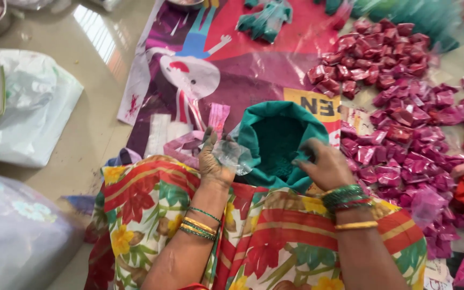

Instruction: The person measures green pigment powder with a spoon, fills small plastic bags with the powder, and weighs them on a digital scale.

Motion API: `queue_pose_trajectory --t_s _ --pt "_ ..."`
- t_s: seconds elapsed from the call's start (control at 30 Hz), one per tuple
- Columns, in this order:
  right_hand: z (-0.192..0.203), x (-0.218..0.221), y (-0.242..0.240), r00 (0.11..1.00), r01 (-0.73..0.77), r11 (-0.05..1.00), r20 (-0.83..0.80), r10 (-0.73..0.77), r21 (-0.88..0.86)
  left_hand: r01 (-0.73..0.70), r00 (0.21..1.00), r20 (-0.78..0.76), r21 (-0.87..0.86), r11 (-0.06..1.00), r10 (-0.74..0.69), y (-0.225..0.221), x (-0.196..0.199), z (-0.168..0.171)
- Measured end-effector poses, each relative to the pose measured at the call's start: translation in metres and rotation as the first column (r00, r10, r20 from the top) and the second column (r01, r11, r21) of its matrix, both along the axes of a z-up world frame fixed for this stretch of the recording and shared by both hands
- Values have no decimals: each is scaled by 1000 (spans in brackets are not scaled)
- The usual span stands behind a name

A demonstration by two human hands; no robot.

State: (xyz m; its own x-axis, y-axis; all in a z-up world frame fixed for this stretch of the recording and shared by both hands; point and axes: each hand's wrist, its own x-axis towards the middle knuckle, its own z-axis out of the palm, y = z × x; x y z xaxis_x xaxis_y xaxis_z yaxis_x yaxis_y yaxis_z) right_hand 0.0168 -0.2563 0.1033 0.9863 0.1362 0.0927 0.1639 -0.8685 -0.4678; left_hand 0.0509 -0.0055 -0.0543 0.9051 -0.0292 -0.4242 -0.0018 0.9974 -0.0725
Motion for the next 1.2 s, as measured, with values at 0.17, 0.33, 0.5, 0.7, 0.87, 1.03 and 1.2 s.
queue_pose_trajectory --t_s 0.17,0.33,0.5,0.7,0.87,1.03,1.2 --pt "-35 11 -3 1000 19 1000 7 -19 6 23 999 -38 43 999 -21 1 1 -13" --pt "-31 17 0 998 24 999 56 -21 -47 -11 998 -63 89 996 17 5 4 -20" --pt "6 8 11 976 171 981 123 -182 90 -14 994 -107 113 994 26 1 4 -14" --pt "-58 33 29 965 161 855 104 -242 493 -22 995 -90 115 993 32 1 6 -14" --pt "-83 41 47 965 180 707 16 -261 684 -28 991 -129 113 993 42 2 6 -20" --pt "-112 56 31 969 218 416 -146 -198 883 -31 986 -157 141 989 53 3 7 -13" --pt "-93 50 16 939 311 120 -286 -189 943 -90 976 -190 108 990 109 7 8 0"
